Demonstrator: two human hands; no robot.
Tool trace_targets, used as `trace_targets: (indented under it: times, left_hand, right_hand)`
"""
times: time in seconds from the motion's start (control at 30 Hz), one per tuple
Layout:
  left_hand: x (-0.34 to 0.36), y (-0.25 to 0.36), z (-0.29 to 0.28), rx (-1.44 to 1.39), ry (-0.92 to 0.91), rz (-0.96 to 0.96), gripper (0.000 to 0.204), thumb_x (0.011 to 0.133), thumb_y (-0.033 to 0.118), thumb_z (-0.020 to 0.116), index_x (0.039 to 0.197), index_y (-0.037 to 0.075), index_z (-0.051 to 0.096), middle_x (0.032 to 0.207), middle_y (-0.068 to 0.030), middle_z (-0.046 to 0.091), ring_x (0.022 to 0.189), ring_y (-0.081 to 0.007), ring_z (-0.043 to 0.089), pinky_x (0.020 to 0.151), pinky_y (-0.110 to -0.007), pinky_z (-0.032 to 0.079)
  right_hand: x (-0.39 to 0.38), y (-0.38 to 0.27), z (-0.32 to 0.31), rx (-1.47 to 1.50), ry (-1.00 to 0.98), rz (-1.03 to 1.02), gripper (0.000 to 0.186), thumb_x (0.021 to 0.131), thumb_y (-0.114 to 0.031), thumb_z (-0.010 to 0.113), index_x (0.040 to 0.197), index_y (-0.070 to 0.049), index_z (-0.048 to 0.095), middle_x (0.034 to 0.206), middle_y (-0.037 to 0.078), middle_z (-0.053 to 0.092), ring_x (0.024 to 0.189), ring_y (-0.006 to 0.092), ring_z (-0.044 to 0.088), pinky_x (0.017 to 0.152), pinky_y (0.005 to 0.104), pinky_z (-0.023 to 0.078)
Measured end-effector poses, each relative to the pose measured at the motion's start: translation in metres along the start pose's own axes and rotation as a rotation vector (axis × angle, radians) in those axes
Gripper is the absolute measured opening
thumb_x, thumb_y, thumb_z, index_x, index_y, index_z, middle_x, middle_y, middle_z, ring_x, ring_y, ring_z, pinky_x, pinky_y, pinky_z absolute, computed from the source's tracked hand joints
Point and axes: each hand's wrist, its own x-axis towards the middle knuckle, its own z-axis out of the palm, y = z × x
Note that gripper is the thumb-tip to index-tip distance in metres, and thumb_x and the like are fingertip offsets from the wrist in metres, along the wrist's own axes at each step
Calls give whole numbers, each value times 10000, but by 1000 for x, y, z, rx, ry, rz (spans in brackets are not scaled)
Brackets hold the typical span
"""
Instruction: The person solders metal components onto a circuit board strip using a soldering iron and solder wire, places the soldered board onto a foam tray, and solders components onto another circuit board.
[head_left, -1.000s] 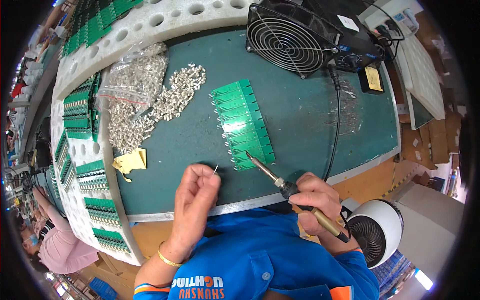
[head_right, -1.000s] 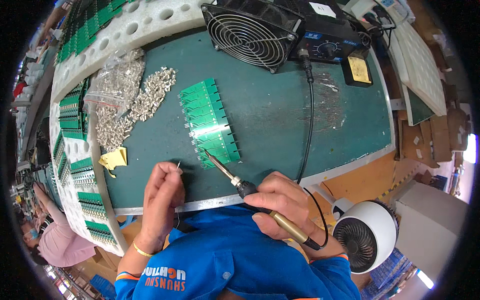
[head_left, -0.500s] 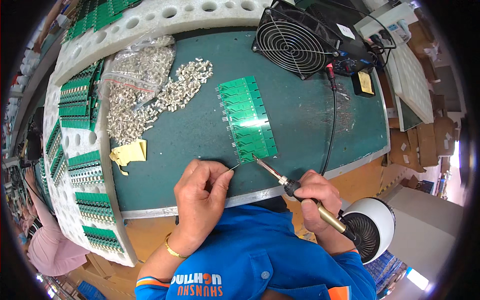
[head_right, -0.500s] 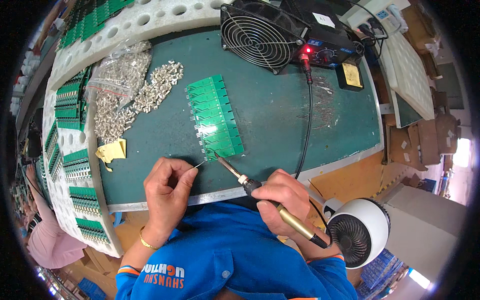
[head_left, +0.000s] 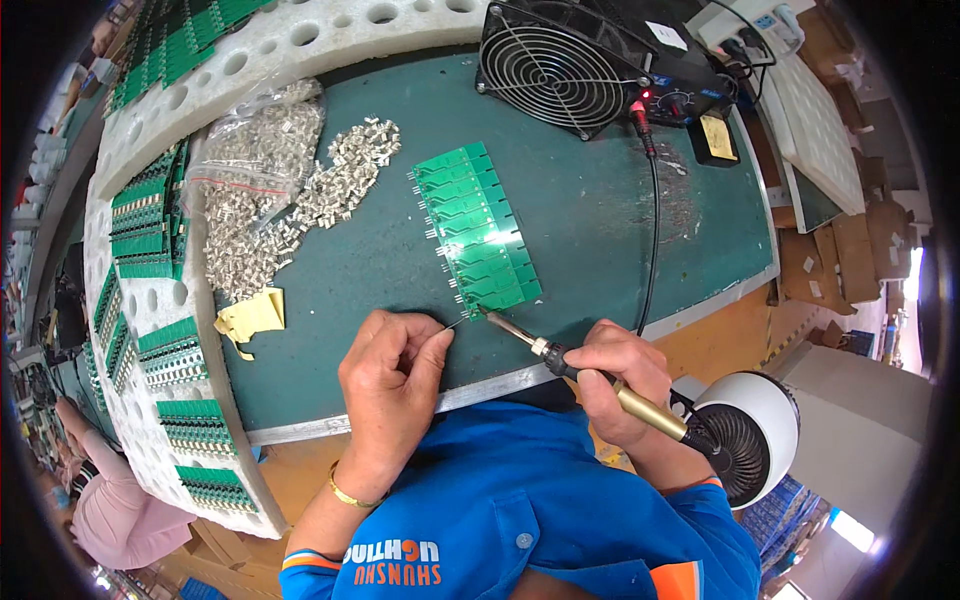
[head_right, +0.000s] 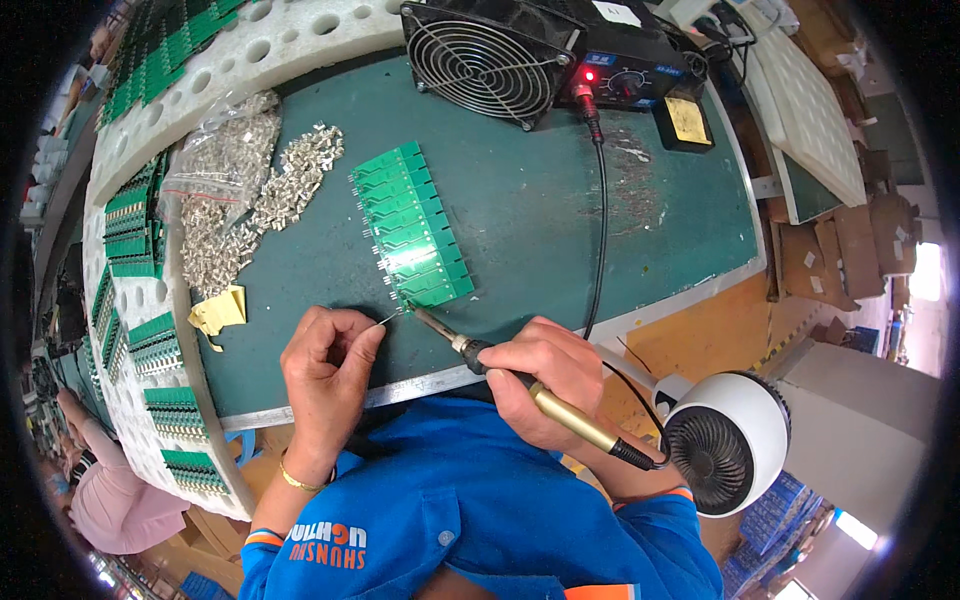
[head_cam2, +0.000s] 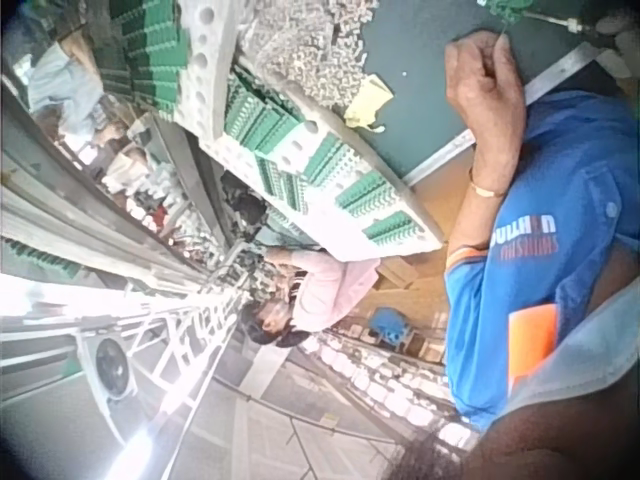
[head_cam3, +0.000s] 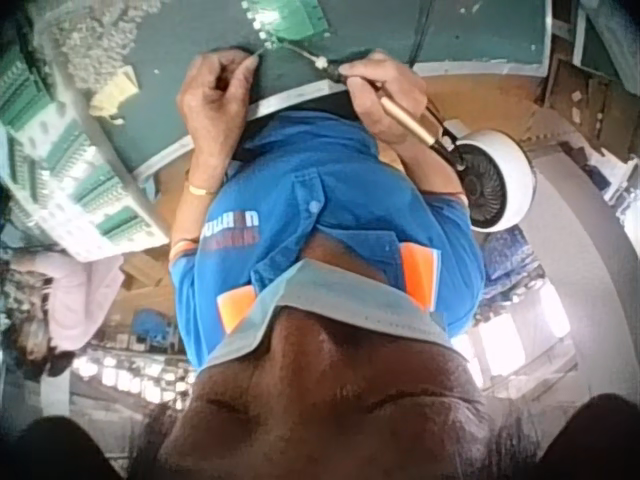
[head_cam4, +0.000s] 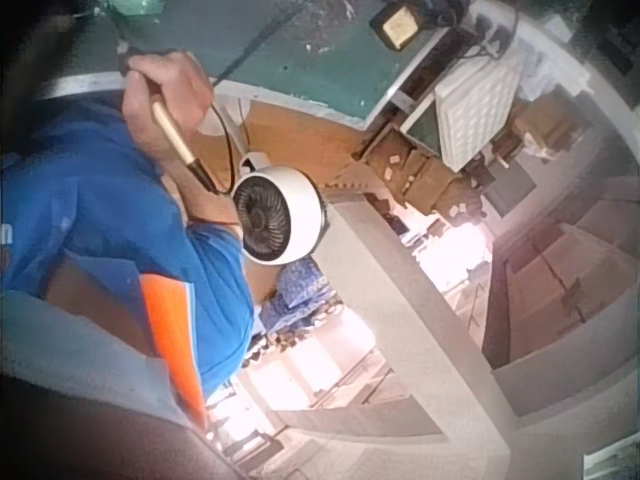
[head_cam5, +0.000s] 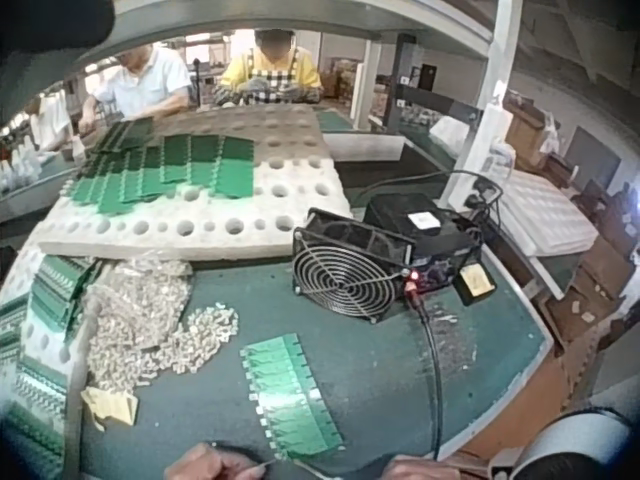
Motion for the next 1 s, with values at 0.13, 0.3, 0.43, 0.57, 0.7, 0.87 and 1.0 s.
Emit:
trace_targets:
  times: [0.13, 0.3, 0.43, 0.57, 0.7, 0.87, 1.0]
  left_hand:
    - [1, 1, 2, 4, 2, 1, 92, 821, -24, 744, 822, -12, 652, 754, -28, 562, 622, -87, 511, 564, -232, 420]
    - [1, 2, 3, 9, 2, -6, 93, 823, -21, 744, 820, -11, 652, 749, -26, 559, 619, -86, 508, 557, -232, 413]
    - [1, 0, 2, 17, -13, 10, 98, 823, -19, 745, 816, -10, 648, 750, -26, 558, 617, -86, 508, 554, -232, 412]
    - [0, 0, 2, 15, -16, 16, 102, 823, -16, 749, 815, -7, 647, 752, -24, 558, 613, -85, 503, 551, -233, 408]
    - [1, 3, 2, 28, -15, -3, 113, 799, -31, 753, 815, 1, 645, 731, -65, 567, 589, -135, 524, 535, -277, 437]
    - [2, 4, 1, 47, -19, 11, 112, 799, -32, 752, 813, 1, 645, 727, -64, 559, 583, -132, 513, 528, -272, 427]
    - [2, 3, 1, 46, -22, 28, 112, 799, -32, 752, 810, 1, 646, 724, -61, 554, 582, -129, 509, 526, -270, 422]
  right_hand:
    - [0, 3, 1, 19, 19, -23, 146, 772, 5, 695, 913, 12, 656, 681, 87, 617, 527, 200, 535, 498, 323, 417]
    - [-1, 4, 1, 22, 14, -12, 143, 772, 6, 693, 910, 11, 655, 688, 88, 623, 525, 195, 537, 501, 323, 420]
    - [-1, 4, 1, 15, 12, -3, 140, 771, 9, 691, 906, 8, 654, 693, 85, 627, 525, 192, 538, 506, 323, 426]
    - [1, 4, 0, 16, 0, -21, 144, 768, 8, 692, 907, 4, 654, 698, 86, 633, 524, 194, 540, 509, 326, 429]
    - [2, 5, 1, 28, -3, -27, 152, 767, 1, 697, 913, 3, 654, 710, 91, 644, 525, 198, 545, 516, 330, 435]
    - [1, 5, 1, 23, -7, -26, 149, 768, -6, 702, 908, 2, 651, 720, 97, 652, 526, 202, 545, 516, 331, 431]
    - [2, 5, 1, 21, -5, -25, 147, 766, -6, 703, 901, 0, 647, 707, 98, 644, 522, 204, 539, 508, 332, 420]
